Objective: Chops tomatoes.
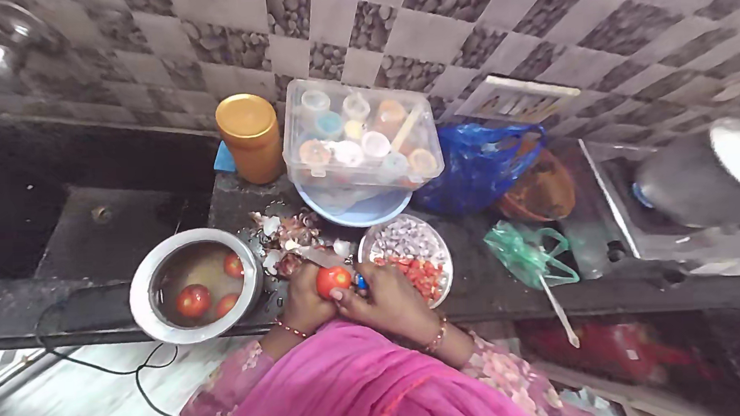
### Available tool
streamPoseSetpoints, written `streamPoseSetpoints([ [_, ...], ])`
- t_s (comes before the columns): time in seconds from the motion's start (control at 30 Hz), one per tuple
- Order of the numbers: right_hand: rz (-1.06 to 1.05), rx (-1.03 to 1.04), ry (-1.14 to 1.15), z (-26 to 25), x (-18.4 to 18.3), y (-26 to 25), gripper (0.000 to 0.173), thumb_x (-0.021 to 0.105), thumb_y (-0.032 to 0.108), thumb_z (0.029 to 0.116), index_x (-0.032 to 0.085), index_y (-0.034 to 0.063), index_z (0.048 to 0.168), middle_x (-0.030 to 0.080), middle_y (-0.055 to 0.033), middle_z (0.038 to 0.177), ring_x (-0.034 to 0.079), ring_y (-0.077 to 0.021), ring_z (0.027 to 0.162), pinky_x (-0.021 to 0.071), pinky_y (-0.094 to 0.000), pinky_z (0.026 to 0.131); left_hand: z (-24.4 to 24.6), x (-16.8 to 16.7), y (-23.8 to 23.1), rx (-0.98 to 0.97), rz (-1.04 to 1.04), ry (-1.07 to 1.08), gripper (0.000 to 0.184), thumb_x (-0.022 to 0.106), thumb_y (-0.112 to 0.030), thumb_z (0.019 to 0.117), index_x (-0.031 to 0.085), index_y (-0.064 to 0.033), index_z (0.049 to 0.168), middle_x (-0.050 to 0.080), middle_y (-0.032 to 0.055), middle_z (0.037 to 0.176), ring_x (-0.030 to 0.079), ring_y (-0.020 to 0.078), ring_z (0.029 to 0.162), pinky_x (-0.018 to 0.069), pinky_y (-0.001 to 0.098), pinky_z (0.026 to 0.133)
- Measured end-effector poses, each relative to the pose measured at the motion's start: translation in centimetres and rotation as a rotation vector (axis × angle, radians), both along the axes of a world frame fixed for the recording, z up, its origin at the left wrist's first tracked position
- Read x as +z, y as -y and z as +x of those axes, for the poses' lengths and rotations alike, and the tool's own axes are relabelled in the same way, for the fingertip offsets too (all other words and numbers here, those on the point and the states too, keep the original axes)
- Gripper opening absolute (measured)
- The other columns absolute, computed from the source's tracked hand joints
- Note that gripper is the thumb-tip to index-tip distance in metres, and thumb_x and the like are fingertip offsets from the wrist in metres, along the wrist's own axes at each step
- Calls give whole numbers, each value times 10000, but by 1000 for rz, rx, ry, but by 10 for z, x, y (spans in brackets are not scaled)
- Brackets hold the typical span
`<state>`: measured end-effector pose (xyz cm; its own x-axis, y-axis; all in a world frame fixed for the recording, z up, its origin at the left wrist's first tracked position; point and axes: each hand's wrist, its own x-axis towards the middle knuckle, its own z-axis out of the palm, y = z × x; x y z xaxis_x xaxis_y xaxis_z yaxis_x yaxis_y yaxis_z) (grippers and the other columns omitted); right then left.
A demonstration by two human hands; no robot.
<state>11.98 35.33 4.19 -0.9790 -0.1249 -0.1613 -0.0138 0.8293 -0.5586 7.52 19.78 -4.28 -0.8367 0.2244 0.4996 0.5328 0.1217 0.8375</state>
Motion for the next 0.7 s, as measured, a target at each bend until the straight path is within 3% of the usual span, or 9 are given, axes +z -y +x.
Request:
streamPoseSetpoints([
  [0.27,-61,-2,70,3,-5,-2,601,478,595,986,659,35,864,599,-81,693,620,-238,653,489,-466,581,3,-4,-1,-9,5,16,455,783,-227,703,661,88,1008,733,157,935,710,118,910,559,254,875],
  [0.4,-34,6,1,7,-11,-1,603,432,575,1009,633,63,763,558,-60,616,598,-224,586,463,-448,524,6,-8,-1,3,-27,50,419,779,-234,705,671,50,994,723,129,926,693,107,898,554,261,867],
  [0.47,-1,2,-26,8,-11,-1,617,417,581,1016,629,62,755,555,-66,611,600,-236,586,457,-456,523,10,-8,-2,27,-66,98,462,776,-243,693,681,79,1010,731,157,940,706,137,906,560,299,872],
  [0.6,165,46,-451,15,-28,-1,641,388,615,1015,606,105,693,514,-42,518,565,-218,458,409,-407,398,15,1,-8,-13,-20,338,441,784,-169,767,644,120,1070,716,146,986,687,102,944,552,279,894],
  [0.63,179,96,-550,15,-31,-2,656,380,630,1017,602,107,689,507,-39,504,551,-214,433,400,-398,379,11,1,-9,-29,14,399,459,786,-193,770,631,95,1091,705,117,999,671,83,941,549,270,887],
  [0.7,149,219,-694,17,-33,-2,646,385,628,1019,570,115,672,488,-31,487,530,-202,410,391,-372,369,3,1,-6,54,9,418,476,809,-188,732,645,77,1092,705,137,1004,673,122,931,551,304,879],
])
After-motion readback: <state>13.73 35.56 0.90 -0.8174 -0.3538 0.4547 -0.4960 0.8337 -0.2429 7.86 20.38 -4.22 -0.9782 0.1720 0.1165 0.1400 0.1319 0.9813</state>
